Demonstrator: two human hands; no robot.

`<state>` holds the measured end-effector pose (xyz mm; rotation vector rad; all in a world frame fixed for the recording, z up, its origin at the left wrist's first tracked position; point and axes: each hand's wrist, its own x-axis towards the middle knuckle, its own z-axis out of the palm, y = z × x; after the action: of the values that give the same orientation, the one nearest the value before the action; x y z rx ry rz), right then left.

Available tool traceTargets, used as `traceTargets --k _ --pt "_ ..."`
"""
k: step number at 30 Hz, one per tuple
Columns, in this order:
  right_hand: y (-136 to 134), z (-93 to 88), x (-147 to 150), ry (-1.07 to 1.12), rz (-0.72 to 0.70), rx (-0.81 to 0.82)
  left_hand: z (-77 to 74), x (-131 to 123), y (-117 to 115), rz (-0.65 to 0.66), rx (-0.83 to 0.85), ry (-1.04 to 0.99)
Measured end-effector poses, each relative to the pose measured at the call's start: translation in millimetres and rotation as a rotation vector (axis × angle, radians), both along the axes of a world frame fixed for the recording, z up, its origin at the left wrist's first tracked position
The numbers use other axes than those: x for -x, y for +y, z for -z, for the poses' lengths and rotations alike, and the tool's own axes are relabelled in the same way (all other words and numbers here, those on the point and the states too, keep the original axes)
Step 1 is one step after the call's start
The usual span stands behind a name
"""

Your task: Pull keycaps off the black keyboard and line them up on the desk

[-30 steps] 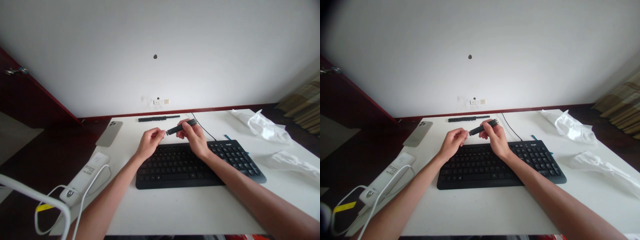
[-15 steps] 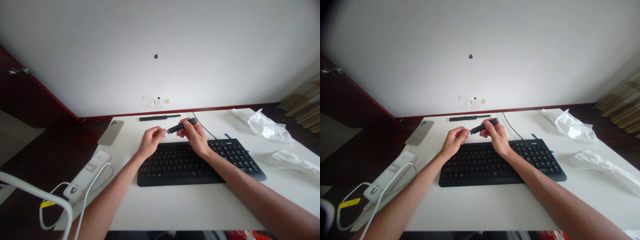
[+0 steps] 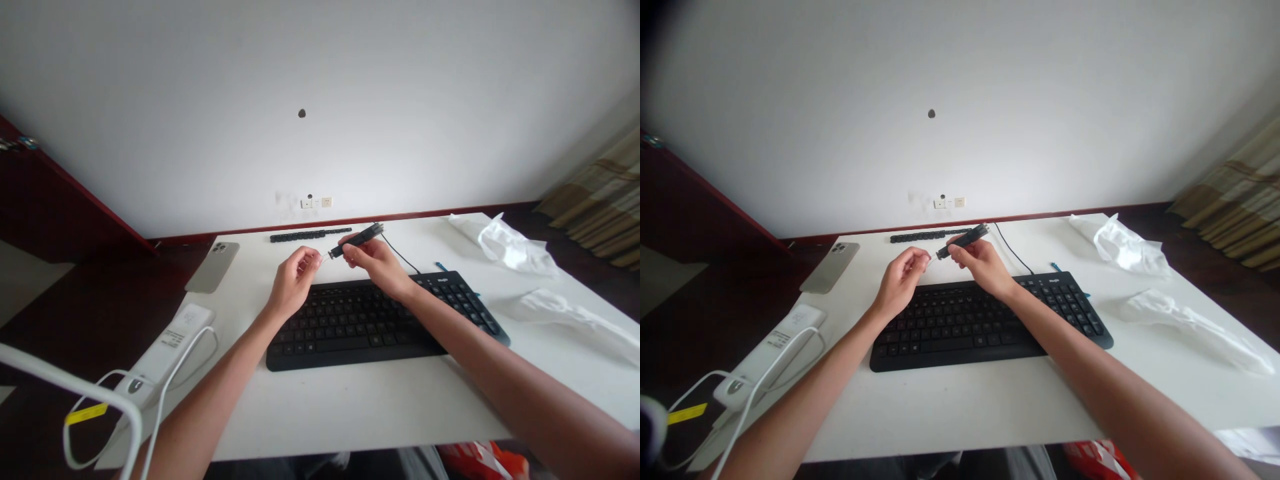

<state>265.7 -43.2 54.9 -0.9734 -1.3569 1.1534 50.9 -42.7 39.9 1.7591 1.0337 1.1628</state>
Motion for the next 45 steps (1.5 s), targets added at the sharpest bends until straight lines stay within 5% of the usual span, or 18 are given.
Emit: traceTargets --k 6,11,16,30,45 --pt "9 -16.2 -45 0.035 0.047 -0.028 -5.9 -3 -10 -0.009 -0.137 0.185" --pt "10 4.9 -80 0.067 0.109 -0.003 -3.4 -17 -28 0.139 -0.341 0.495" --pt "4 15.3 -79 -0.013 0.066 -0.044 -1.5 -34 -48 0.245 -0.361 0.672" --pt "-3 17.5 -75 -0.272 -0.036 -0.093 6.5 -44 -59 0.409 -0.352 0.698" --pt "-4 14.1 -80 -0.287 -0.156 0.016 5.9 -45 -59 0.410 -0.238 0.667"
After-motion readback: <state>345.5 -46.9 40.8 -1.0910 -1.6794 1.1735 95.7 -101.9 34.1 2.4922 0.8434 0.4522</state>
